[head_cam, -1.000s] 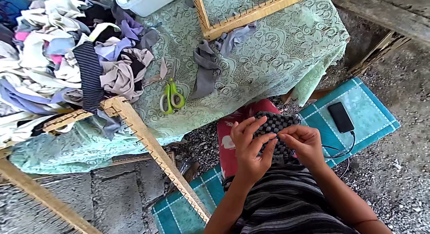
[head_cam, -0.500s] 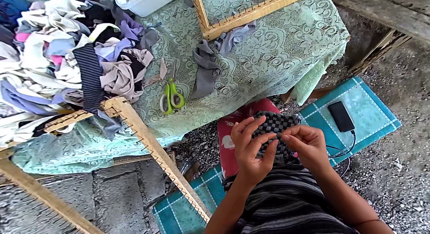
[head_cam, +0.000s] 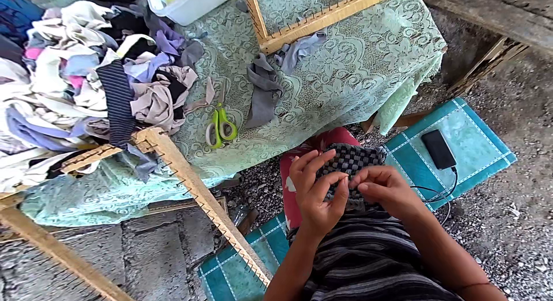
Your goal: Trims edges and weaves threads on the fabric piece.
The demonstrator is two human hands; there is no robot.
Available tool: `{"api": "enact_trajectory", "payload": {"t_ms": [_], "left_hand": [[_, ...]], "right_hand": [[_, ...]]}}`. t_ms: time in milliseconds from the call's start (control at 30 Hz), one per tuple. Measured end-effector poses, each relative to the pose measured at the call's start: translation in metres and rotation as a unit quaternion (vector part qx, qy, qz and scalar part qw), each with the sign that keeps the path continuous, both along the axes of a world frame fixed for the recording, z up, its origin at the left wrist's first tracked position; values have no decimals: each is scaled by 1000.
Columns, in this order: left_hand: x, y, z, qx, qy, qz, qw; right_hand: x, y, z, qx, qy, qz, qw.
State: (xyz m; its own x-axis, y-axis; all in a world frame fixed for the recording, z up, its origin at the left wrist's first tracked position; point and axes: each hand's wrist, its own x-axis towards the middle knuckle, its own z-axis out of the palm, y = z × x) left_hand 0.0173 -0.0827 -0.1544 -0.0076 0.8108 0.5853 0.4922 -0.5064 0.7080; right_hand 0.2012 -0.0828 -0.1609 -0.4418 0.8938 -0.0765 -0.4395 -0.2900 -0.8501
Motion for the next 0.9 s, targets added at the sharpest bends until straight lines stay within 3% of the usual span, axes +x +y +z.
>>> {"api": "enact_trajectory", "payload": {"t_ms": [100,200,333,600,900], "left_hand": [[-4,1,-3,-2,12,1,1000],[-3,-2,-4,-6,37,-21,999],[1,-5,0,5,48,-18,999],[-6,-3,9,-65,-1,-55,996],[-8,0,9,-89,116,-45,988]], "right_hand": [[-1,1,-3,-54,119,29,991],[-2,2,-6,18,-6,-46,999],[-7,0,-9,162,-171,-77,969],[-8,0,-8,207,-170,-75,960],[-12,3,-11,218,-180,-90,955]]}}
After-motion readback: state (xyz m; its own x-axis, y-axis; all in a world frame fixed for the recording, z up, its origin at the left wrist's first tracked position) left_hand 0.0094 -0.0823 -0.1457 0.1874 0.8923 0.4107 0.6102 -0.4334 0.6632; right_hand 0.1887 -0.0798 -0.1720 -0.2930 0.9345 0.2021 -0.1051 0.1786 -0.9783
